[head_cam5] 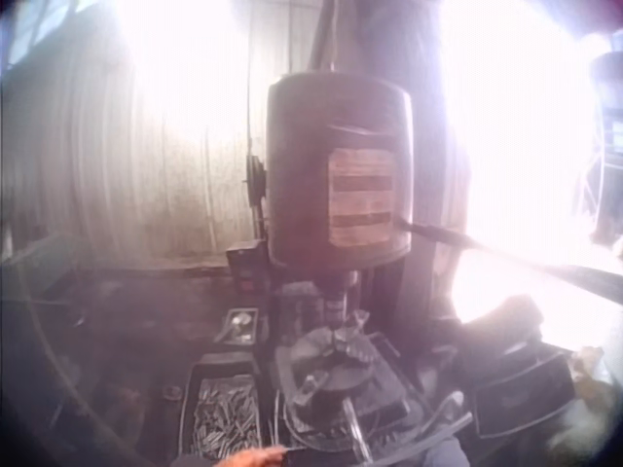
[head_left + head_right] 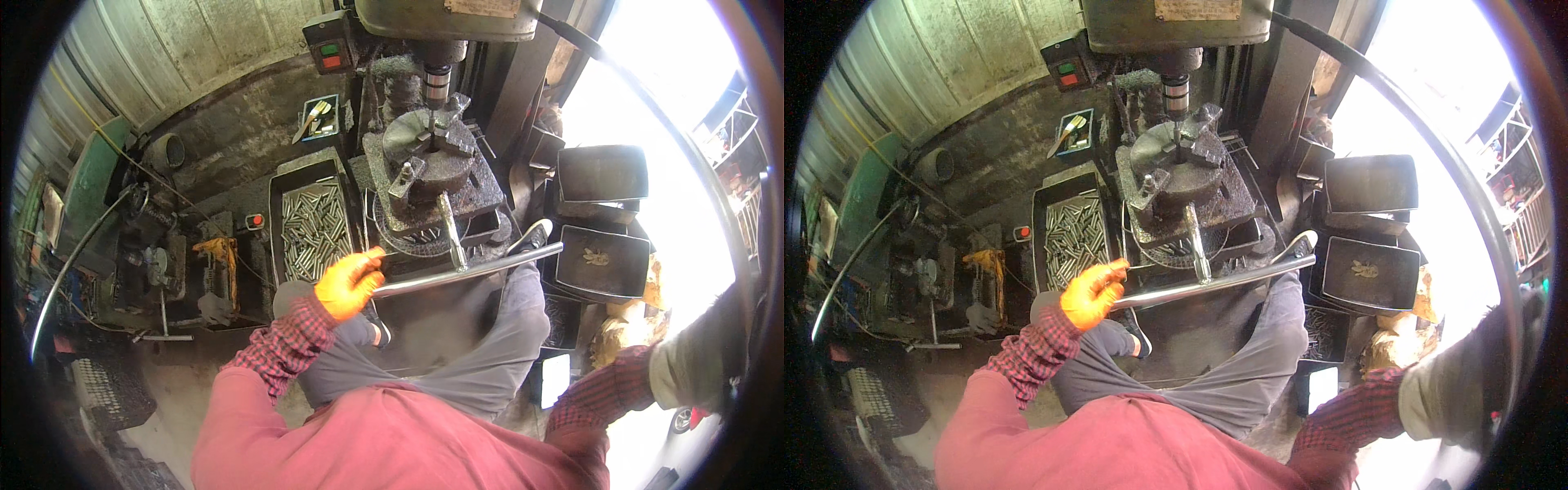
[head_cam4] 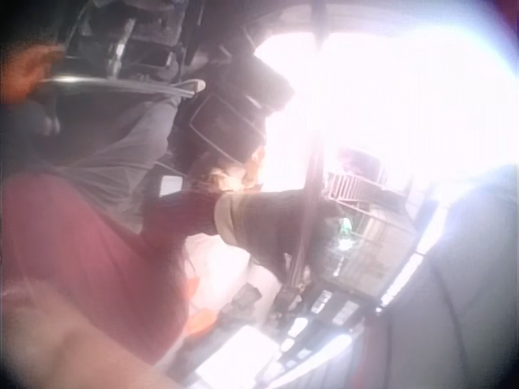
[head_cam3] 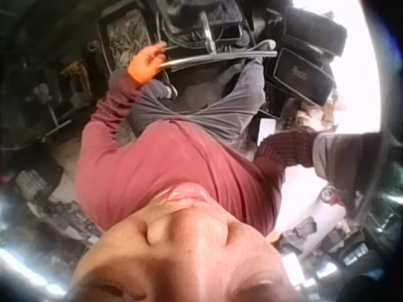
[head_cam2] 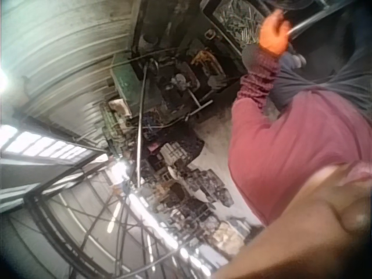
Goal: The person repeatedly picks small metal rods from a tray, places them into a drill press chuck, operates the machine, and removes the processed pieces. The cycle continues for the duration of the clip.
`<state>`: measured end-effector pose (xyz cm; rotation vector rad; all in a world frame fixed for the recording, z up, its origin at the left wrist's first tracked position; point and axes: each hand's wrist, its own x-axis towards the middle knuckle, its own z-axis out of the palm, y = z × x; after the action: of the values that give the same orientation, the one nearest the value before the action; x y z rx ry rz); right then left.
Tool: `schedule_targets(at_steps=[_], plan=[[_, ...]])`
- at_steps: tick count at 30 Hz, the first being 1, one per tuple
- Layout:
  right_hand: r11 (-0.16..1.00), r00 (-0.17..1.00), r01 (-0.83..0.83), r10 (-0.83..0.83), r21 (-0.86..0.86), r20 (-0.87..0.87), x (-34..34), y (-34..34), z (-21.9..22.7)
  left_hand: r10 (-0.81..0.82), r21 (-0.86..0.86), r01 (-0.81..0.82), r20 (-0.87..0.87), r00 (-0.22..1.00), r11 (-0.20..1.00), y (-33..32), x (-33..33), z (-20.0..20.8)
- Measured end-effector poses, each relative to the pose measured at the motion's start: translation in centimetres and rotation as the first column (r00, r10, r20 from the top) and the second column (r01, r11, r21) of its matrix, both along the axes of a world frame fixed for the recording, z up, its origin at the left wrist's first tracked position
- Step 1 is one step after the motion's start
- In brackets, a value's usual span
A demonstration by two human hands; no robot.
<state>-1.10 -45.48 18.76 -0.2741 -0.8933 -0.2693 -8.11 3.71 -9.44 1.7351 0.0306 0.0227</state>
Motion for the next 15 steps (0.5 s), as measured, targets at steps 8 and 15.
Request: schedule_targets(at_steps=[8, 15], plan=[[0.758, 0.44, 0.098, -0.614, -0.645, -0.655, 10.4, 8.7, -17.1, -0.31, 0.645, 0.342, -0.168, 0.936, 0.683, -1.2, 1.2, -0.4], [0.947, 0.48, -0.297, 0.257, 0.121, -0.839, 10.3, 13.9, -25.8, -0.318, 0.765, 0.254, -0.068, 0.945, 0.591, -1.6, 2.7, -3.3]])
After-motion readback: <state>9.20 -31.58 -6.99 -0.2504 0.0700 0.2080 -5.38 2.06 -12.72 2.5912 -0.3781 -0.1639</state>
